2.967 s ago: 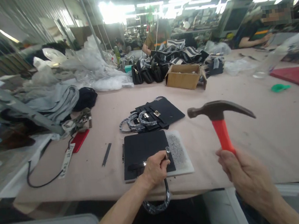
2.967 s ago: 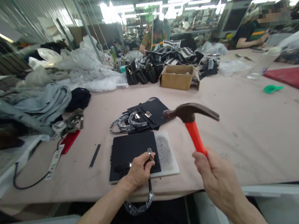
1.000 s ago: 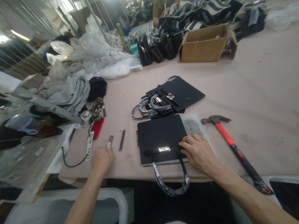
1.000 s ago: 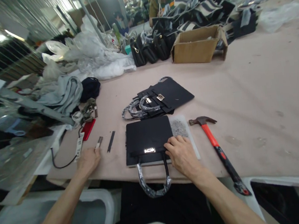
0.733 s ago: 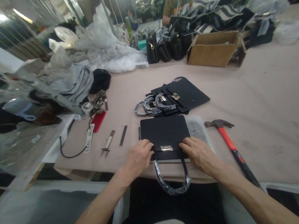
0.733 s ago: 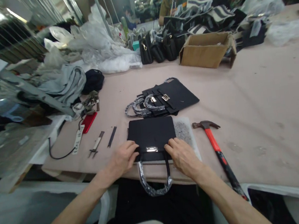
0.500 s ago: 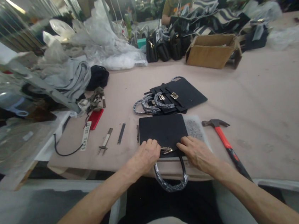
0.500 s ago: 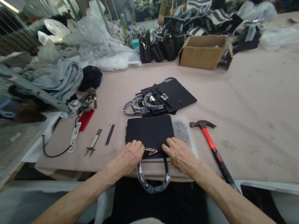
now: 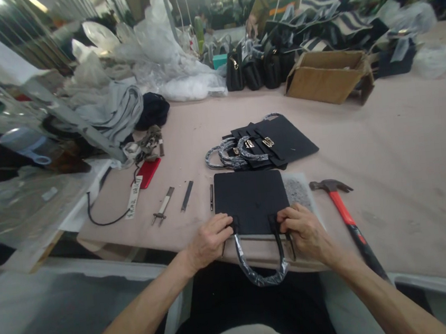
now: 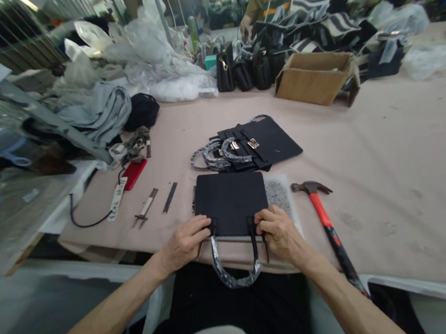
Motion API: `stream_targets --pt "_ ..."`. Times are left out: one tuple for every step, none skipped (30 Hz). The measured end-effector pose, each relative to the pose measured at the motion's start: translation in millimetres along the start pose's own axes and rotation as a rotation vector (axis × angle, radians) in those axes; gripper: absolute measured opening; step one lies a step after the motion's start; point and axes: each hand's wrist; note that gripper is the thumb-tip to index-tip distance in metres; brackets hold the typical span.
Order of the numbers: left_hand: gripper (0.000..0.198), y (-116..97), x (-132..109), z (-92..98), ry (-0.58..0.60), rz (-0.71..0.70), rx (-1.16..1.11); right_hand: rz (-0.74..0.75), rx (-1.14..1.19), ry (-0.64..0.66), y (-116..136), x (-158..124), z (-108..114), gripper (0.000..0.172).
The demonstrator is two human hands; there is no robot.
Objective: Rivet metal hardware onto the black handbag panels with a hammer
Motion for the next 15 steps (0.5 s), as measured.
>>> stream_targets --pt "0.036 -2 1 -1.6 -0.013 0.011 0.012 -0.010 0.025 -0.035 -1 -2 0 0.031" --pt "0.038 -4 1 -3.0 -0.030 0.019 0.023 -0.019 0.055 -0.069 -1 -3 -1 0.030" --pt "0.039 -6 2 -4.4 -0.047 0.027 0.029 -0.026 0.083 -0.095 -2 -5 -2 0.029" --pt "0.038 -7 2 -5.7 -0.061 0.031 0.028 -0.031 0.101 -0.111 -3 -7 -4 0.028" --pt "0.037 -8 1 -6.9 -0.072 0.035 0.016 -0.039 0.098 -0.129 -4 -8 -7 0.026" --pt "0.036 -8 0 -7.9 -0.085 0.041 -0.007 -0.053 0.070 -0.149 -4 -9 -10 0.024" --pt "0.035 -8 0 -8.5 -0.105 0.060 -0.038 -0.074 0.025 -0.178 -3 -9 -14 0.023" --pt "0.035 -6 -1 -8.7 -0.135 0.092 -0.069 -0.096 -0.028 -0.212 -2 -9 -18 0.023" --pt "0.036 -4 -1 -8.1 -0.171 0.147 -0.088 -0.115 -0.081 -0.245 0 -8 -23 0.024" --pt "0.035 0 0 -6.6 -0.210 0.229 -0.086 -0.126 -0.128 -0.266 2 -7 -27 0.025" --pt "0.033 6 1 -3.9 -0.237 0.341 -0.060 -0.127 -0.163 -0.274 3 -5 -31 0.027" --pt "0.030 14 3 0.0 -0.239 0.477 -0.011 -0.120 -0.187 -0.271 4 -3 -34 0.028" --pt "0.026 23 6 5.1 -0.214 0.624 0.054 -0.111 -0.207 -0.267 5 -2 -37 0.029" --pt "0.022 34 9 11.2 -0.166 0.770 0.127 -0.104 -0.225 -0.263 5 -1 -39 0.029" --pt "0.019 46 13 18.1 -0.102 0.905 0.200 -0.097 -0.240 -0.259 5 0 -40 0.029"
Point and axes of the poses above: each hand's wrist, its own x-axis towards the middle knuckle, its own z-axis out of the back of the hand, y = z × x, and after that the axes turned 1 degree about -z, right-handed
